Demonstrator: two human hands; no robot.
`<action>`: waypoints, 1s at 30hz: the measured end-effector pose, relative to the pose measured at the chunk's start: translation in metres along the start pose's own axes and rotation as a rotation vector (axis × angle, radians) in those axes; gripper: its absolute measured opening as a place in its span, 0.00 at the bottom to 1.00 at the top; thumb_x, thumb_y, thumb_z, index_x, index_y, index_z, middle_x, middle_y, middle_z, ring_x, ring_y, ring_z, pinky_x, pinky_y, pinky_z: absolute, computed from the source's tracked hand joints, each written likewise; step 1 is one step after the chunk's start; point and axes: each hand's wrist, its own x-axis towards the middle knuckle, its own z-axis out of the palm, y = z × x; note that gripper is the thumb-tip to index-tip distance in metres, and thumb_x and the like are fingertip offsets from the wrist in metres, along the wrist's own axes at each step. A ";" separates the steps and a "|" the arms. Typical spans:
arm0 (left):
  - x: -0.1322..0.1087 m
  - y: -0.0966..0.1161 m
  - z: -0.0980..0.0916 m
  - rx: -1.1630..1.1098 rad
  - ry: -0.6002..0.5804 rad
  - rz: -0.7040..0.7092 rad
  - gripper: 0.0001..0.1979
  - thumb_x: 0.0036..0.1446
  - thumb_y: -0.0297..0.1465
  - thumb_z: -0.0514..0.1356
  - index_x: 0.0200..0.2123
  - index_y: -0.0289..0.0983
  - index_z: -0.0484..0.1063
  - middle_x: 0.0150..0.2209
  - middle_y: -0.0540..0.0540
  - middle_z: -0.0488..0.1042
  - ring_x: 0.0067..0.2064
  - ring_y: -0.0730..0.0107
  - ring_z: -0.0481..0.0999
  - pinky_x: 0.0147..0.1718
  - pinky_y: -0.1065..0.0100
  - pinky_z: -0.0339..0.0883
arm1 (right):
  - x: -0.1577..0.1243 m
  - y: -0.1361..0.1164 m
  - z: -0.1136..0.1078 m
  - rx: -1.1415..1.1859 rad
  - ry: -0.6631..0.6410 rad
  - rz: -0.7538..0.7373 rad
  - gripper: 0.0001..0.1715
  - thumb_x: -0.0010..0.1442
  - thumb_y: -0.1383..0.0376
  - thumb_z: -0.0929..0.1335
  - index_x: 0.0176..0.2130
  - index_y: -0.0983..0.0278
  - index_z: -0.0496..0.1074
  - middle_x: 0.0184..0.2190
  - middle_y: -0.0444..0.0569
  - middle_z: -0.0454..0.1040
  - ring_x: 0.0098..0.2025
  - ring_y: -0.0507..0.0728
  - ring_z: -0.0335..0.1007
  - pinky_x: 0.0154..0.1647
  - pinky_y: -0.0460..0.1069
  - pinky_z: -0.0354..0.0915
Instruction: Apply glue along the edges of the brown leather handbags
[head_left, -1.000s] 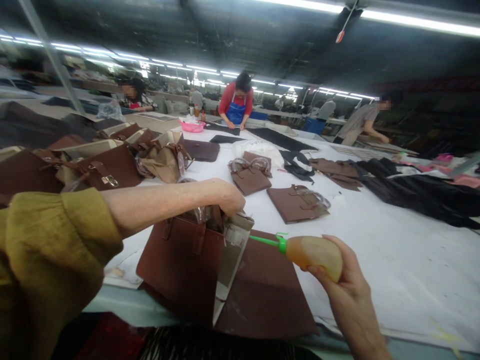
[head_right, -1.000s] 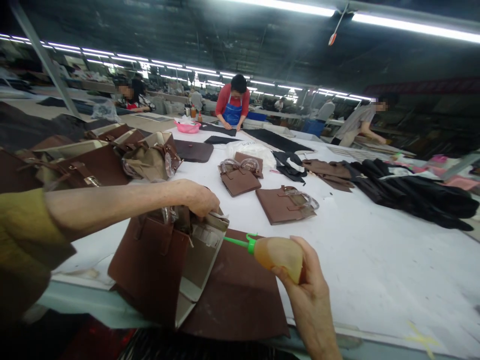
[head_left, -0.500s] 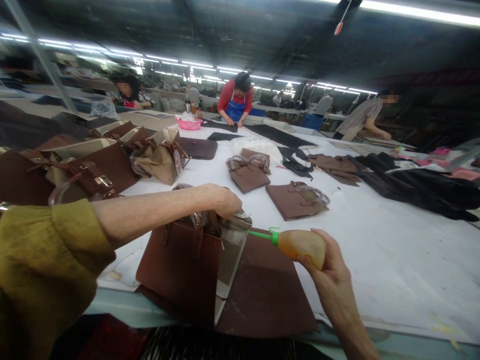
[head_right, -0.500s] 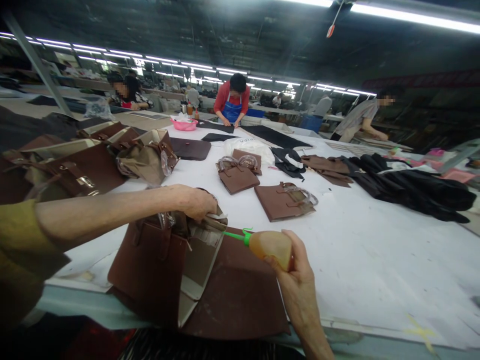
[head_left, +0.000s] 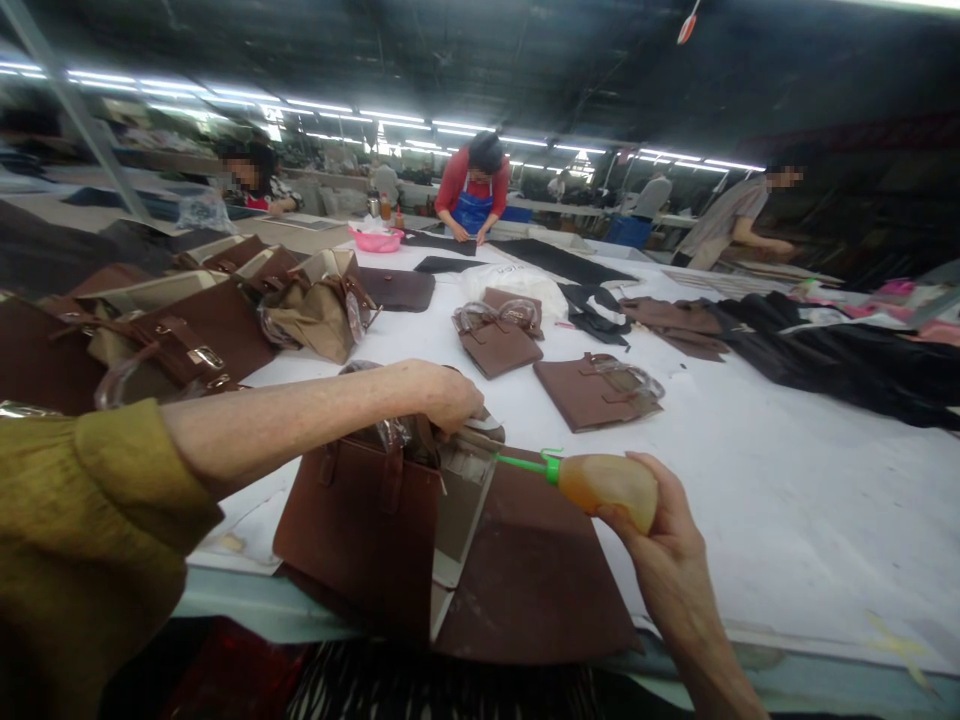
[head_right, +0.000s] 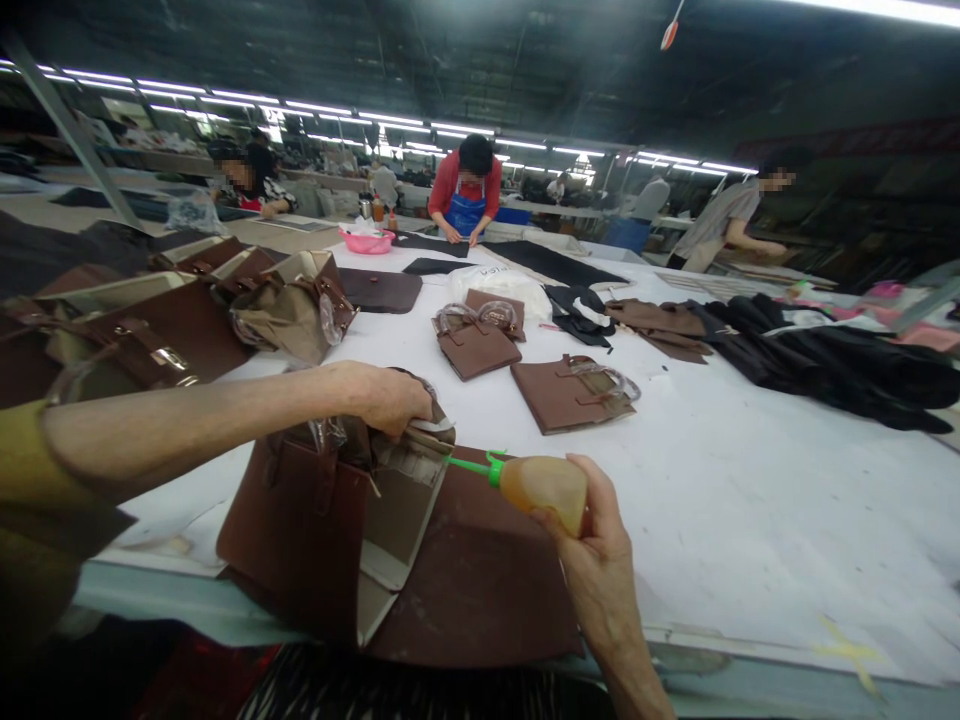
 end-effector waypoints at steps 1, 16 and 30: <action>0.001 -0.001 0.001 0.001 0.001 0.006 0.16 0.42 0.27 0.62 0.39 0.37 0.76 0.39 0.42 0.78 0.36 0.60 0.75 0.30 0.68 0.65 | 0.000 0.000 0.000 0.004 -0.003 0.000 0.31 0.48 0.54 0.72 0.50 0.59 0.64 0.45 0.46 0.67 0.44 0.58 0.64 0.44 0.47 0.62; -0.002 0.003 0.002 0.033 0.025 0.024 0.16 0.43 0.27 0.62 0.39 0.37 0.75 0.40 0.43 0.77 0.36 0.61 0.75 0.29 0.69 0.64 | -0.009 0.001 0.000 -0.046 -0.064 -0.010 0.31 0.48 0.54 0.72 0.49 0.60 0.66 0.47 0.49 0.69 0.46 0.62 0.66 0.47 0.53 0.61; -0.007 0.006 -0.003 0.054 0.012 0.025 0.16 0.45 0.27 0.60 0.40 0.33 0.75 0.39 0.41 0.77 0.36 0.60 0.75 0.29 0.67 0.64 | -0.021 -0.003 -0.001 -0.139 -0.133 -0.054 0.24 0.50 0.57 0.71 0.47 0.56 0.68 0.44 0.42 0.72 0.44 0.57 0.67 0.40 0.45 0.66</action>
